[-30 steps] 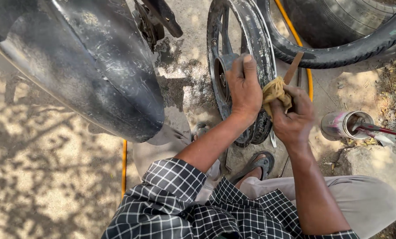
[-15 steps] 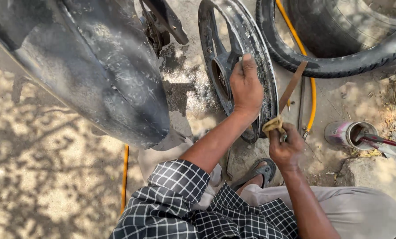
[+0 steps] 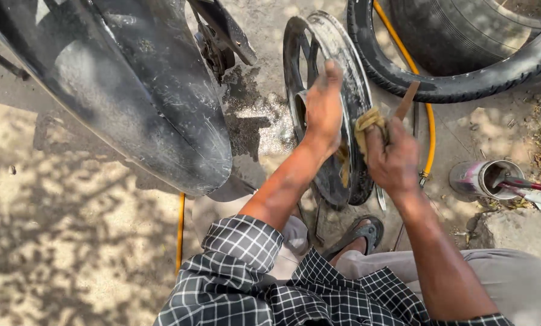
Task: Repairing and polishing a motorcycle wheel rim using a file and sandpaper.
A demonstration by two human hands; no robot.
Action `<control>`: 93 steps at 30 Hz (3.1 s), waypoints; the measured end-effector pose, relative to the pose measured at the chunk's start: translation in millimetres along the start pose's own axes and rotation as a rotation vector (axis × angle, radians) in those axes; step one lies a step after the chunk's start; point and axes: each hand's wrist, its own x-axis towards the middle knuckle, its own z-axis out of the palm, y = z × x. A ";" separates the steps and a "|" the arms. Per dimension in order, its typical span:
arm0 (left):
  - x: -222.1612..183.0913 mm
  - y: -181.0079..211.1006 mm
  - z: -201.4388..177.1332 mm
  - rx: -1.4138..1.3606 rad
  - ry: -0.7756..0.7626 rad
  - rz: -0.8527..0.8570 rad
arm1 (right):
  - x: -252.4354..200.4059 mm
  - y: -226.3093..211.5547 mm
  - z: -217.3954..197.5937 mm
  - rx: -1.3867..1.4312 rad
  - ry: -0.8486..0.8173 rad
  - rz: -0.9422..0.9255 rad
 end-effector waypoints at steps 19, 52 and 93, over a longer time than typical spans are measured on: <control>31.1 -11.9 32.2 0.347 0.160 0.084 | -150.7 67.8 42.2 -0.194 -0.003 -0.113; 1.7 -10.8 13.7 0.446 0.044 0.107 | -102.8 61.3 38.9 -0.053 0.006 0.004; 19.7 -6.2 7.9 0.334 0.121 0.308 | 19.9 -7.5 18.8 -0.135 -0.199 0.150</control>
